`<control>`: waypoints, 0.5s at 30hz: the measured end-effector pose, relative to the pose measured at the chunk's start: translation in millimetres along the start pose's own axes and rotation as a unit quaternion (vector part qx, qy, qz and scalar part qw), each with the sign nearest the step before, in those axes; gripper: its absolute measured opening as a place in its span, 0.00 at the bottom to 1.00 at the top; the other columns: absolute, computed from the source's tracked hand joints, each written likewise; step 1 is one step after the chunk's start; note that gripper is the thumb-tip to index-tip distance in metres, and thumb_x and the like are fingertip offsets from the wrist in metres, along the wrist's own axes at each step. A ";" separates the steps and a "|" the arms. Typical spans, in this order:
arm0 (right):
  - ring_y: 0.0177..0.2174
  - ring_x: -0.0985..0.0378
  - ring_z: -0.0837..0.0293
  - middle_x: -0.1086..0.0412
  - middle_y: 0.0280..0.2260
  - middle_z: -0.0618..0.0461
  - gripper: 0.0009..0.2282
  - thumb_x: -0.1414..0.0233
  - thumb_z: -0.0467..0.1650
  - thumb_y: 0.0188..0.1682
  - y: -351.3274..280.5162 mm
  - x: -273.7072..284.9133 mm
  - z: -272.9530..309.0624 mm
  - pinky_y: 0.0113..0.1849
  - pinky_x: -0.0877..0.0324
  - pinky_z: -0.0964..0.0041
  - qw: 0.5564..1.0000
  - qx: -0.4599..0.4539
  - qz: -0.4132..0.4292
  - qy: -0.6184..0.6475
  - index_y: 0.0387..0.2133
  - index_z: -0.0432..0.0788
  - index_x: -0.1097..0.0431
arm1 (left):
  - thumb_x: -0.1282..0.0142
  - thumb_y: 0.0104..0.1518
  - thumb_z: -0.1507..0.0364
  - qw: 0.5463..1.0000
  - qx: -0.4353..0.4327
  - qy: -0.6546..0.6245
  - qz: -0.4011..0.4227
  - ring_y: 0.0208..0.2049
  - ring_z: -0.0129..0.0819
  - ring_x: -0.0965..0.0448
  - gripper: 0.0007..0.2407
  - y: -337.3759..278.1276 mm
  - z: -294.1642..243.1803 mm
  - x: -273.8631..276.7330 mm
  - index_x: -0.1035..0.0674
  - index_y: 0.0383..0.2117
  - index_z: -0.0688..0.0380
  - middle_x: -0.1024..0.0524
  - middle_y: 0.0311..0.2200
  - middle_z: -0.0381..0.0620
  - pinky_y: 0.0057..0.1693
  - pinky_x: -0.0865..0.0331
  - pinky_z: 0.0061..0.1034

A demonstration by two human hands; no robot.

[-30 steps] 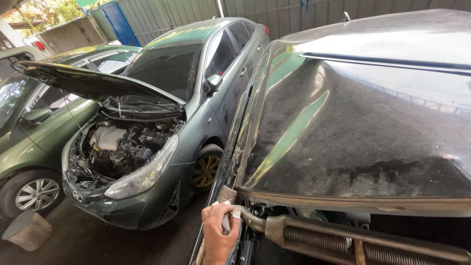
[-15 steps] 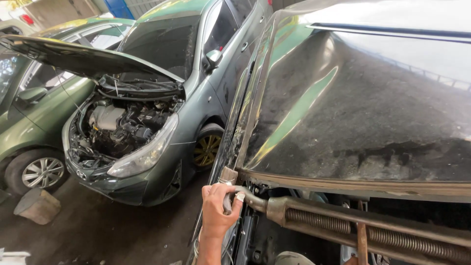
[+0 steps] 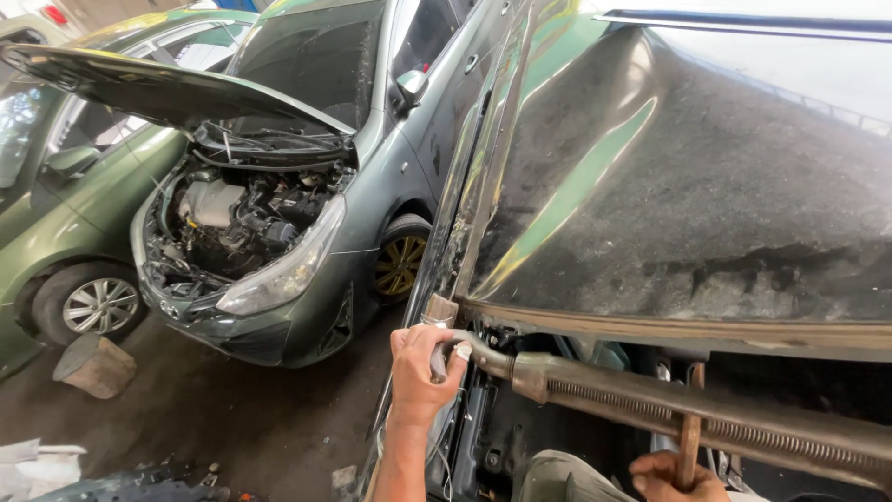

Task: The person uses a hammer and a metal bar to work on the windshield frame of a damaged car. They repeatedly strike the frame area while holding the bar in place.

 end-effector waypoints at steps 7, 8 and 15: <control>0.17 0.34 0.56 0.32 0.17 0.44 0.12 0.35 0.26 0.44 -86.7 -54.7 127.0 0.22 0.41 0.59 0.989 -0.037 0.002 -0.143 0.41 0.36 0.23 | 0.29 0.40 0.69 0.999 0.023 0.010 0.037 0.53 0.52 0.29 0.25 -20.1 5.5 11.2 0.23 0.48 0.60 0.24 0.50 0.54 0.59 0.35 0.40; 0.15 0.35 0.54 0.34 0.15 0.45 0.13 0.37 0.27 0.44 -89.1 -57.8 130.0 0.20 0.42 0.58 0.997 -0.025 0.018 -0.072 0.41 0.35 0.25 | 0.29 0.40 0.69 0.998 0.044 0.024 0.039 0.55 0.53 0.30 0.27 -23.2 10.6 11.8 0.24 0.50 0.60 0.26 0.52 0.55 0.61 0.35 0.40; 0.13 0.36 0.52 0.37 0.15 0.45 0.15 0.41 0.30 0.45 -104.5 -67.2 141.7 0.19 0.41 0.56 0.998 -0.041 0.048 0.022 0.45 0.33 0.26 | 0.30 0.41 0.70 0.993 0.102 0.026 0.054 0.59 0.52 0.30 0.27 -26.1 22.8 2.3 0.24 0.52 0.58 0.28 0.56 0.55 0.62 0.33 0.38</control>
Point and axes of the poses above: each hand's wrist, its own y-axis towards the middle knuckle, its own x-axis out of the back of the hand, z = x × y, the point moved 4 cm from there along y, towards the middle knuckle
